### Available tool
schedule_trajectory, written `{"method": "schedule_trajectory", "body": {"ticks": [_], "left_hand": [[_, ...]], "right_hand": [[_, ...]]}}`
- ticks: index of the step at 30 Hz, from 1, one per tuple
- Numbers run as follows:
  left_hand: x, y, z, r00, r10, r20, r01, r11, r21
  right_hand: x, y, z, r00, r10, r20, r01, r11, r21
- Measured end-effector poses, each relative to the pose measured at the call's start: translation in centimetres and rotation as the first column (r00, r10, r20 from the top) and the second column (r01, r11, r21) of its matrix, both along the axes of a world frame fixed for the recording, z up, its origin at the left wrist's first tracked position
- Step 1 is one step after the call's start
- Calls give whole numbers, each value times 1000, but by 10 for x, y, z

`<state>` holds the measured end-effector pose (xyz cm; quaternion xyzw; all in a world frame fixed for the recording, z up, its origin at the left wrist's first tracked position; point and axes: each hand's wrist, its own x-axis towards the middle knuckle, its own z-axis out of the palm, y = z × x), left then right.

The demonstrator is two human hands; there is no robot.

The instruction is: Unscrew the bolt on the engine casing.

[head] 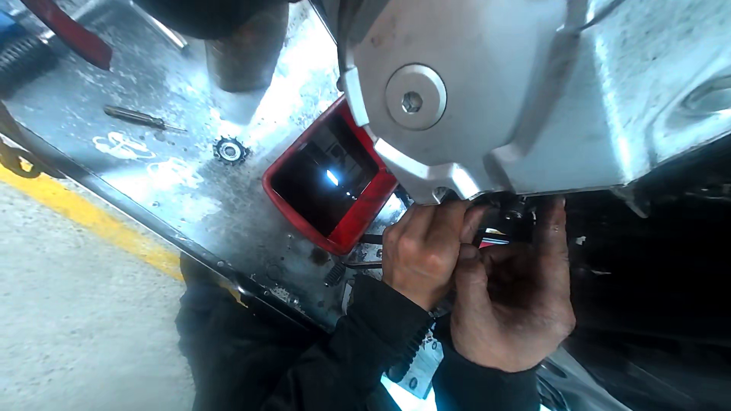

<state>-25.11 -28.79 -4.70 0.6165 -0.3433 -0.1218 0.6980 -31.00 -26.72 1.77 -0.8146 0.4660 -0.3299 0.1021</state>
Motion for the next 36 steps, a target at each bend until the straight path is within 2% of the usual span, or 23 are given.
{"method": "schedule_trajectory", "body": {"ticks": [11, 19, 23, 31, 36], "left_hand": [[2, 1, 0, 999, 7, 51, -7, 1000, -15], [6, 0, -2, 979, -20, 205, 13, 999, 33], [6, 1, -1, 986, -6, 164, -1, 999, 39], [7, -1, -7, 992, 7, 128, 8, 993, -117], [7, -1, -9, 992, 16, 126, 1, 991, -134]], "right_hand": [[0, 1, 0, 1000, -9, -4, 9, 1000, -21], [-1, 0, 0, 1000, -8, -4, 7, 1000, -21], [-1, 0, 0, 1000, -2, -8, 2, 1000, -22], [0, 0, 0, 1000, -12, 1, 12, 1000, -23], [1, 0, -1, 1000, -24, -12, 24, 999, -27]]}}
